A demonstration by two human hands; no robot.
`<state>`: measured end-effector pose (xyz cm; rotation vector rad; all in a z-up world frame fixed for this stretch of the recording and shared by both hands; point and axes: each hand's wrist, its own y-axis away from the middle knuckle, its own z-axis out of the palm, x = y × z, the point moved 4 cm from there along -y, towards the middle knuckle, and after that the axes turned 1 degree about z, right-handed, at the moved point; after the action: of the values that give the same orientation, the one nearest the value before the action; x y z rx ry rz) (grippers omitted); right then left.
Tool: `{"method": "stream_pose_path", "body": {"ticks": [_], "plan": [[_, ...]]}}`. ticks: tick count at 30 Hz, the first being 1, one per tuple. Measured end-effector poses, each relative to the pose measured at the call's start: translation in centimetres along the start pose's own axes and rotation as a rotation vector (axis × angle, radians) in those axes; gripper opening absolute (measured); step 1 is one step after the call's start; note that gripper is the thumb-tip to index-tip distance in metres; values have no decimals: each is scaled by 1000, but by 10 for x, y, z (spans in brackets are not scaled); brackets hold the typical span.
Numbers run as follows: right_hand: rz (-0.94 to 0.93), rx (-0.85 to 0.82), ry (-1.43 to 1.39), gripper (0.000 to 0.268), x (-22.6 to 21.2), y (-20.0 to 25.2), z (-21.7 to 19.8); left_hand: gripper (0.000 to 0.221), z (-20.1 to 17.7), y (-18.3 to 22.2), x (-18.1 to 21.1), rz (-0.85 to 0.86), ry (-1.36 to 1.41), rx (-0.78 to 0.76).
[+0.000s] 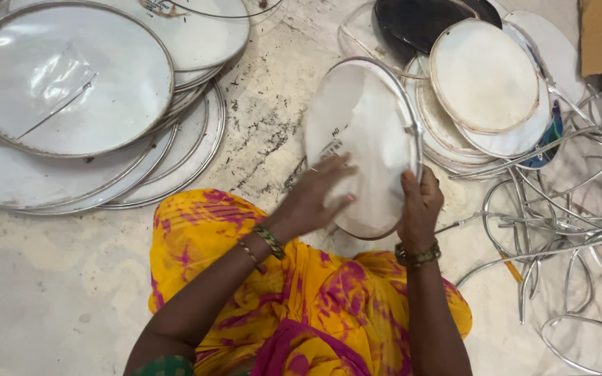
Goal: The person is assembling drum heads by fitting white membranes into metal rings and using pliers and a small pointed tool to secure and crimp the metal edges.
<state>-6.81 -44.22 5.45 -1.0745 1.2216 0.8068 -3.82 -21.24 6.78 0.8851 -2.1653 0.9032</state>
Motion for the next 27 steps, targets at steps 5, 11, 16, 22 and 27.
{"method": "stream_pose_path", "body": {"ticks": [5, 11, 16, 22, 27], "plan": [[44, 28, -239, 20, -9, 15, -36, 51, -74, -13, -1, 29, -116, 338], [55, -10, -523, 45, -29, 50, -40, 56, -154, -60, 53, 318, -516, 548], [71, 9, -644, 40, -28, 79, -42, 42, -165, -90, 89, 379, -465, 358], [304, 91, -844, 81, -33, 96, -42, 27, -158, -90, 107, 510, -300, 299], [-68, 29, 130, 70, -56, 122, -47, 29, -158, -99, 135, 423, -269, 195]]}}
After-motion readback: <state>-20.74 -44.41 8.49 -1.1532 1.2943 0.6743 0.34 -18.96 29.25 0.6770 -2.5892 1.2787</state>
